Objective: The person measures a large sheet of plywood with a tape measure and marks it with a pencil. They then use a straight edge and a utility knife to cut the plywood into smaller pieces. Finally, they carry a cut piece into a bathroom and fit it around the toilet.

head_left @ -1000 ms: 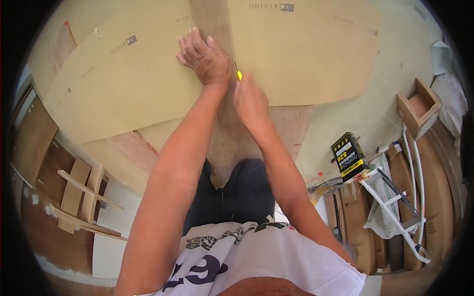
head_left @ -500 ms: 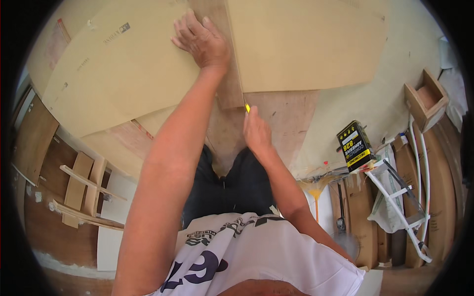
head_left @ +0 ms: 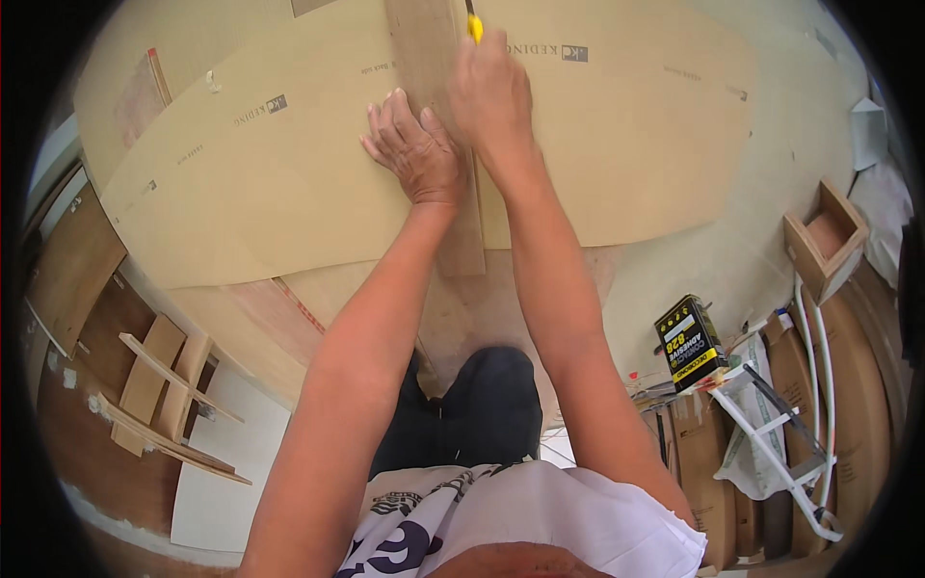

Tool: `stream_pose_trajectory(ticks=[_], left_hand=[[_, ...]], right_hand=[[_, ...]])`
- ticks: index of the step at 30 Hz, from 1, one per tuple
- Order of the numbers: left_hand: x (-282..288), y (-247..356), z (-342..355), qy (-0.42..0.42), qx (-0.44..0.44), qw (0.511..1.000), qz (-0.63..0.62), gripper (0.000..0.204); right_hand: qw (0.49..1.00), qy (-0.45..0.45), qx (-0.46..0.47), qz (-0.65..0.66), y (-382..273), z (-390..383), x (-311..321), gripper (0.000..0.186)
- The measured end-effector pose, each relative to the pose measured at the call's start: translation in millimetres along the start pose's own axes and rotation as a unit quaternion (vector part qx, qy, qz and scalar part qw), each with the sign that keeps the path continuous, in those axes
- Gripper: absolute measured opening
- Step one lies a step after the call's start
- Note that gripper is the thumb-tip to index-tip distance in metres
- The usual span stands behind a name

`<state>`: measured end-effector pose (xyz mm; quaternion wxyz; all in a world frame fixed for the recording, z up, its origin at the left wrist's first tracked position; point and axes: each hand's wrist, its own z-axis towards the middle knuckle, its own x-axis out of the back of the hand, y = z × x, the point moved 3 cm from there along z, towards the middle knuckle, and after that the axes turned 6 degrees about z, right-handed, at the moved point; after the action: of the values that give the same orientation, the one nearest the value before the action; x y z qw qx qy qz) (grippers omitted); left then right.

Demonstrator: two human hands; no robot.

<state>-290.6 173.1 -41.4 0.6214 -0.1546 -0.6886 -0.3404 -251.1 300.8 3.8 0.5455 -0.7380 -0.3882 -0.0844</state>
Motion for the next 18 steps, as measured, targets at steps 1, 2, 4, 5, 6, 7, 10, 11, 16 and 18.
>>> stream_pose_trajectory(ticks=[1, 2, 4, 5, 6, 7, 10, 11, 16, 18], left_hand=[[1.8, 0.4, -1.4, 0.001, 0.001, 1.0, 0.001, 0.048], [3.1, 1.2, -2.3, 0.001, 0.002, 1.0, 0.001, 0.048], [3.4, 0.8, 1.7, 0.004, 0.004, 1.0, 0.005, 0.047], [2.4, -0.1, 0.8, 0.003, 0.006, 1.0, 0.009, 0.047], [3.6, -0.3, -0.5, -0.001, 0.009, 1.0, 0.014, 0.048], [3.9, 0.3, -0.7, -0.001, 0.01, 1.0, 0.015, 0.047], [4.3, 1.3, -0.5, 0.0, 0.01, 1.0, 0.019, 0.047], [4.3, 1.3, -0.6, 0.001, 0.009, 1.0, 0.02, 0.047], [5.9, 1.9, -1.1, -0.009, 0.017, 1.0, 0.015, 0.047], [6.6, 2.6, -0.8, -0.01, 0.013, 1.0, 0.012, 0.047]], right_hand=[[1.0, -0.004, -0.009, -0.022, -6.2, 14.3, -3.1, 0.027], [0.999, -0.006, -0.019, -0.044, -9.8, 23.1, -4.0, 0.027], [0.999, -0.008, -0.039, -0.033, -17.3, 37.5, -4.1, 0.023], [0.998, -0.008, -0.049, -0.028, -19.3, 42.4, -3.8, 0.021], [0.998, -0.016, -0.038, -0.044, -20.7, 42.7, -4.7, 0.023], [0.998, -0.024, -0.026, -0.06, -21.8, 41.6, -4.8, 0.025], [0.995, -0.052, -0.018, -0.079, -25.7, 41.4, -1.3, 0.027], [0.995, -0.061, -0.019, -0.08, -26.7, 42.2, -0.9, 0.028], [0.992, -0.088, -0.044, -0.081, -26.3, 46.7, -5.4, 0.026], [0.994, -0.071, -0.019, -0.087, -25.8, 48.3, -6.6, 0.023]])
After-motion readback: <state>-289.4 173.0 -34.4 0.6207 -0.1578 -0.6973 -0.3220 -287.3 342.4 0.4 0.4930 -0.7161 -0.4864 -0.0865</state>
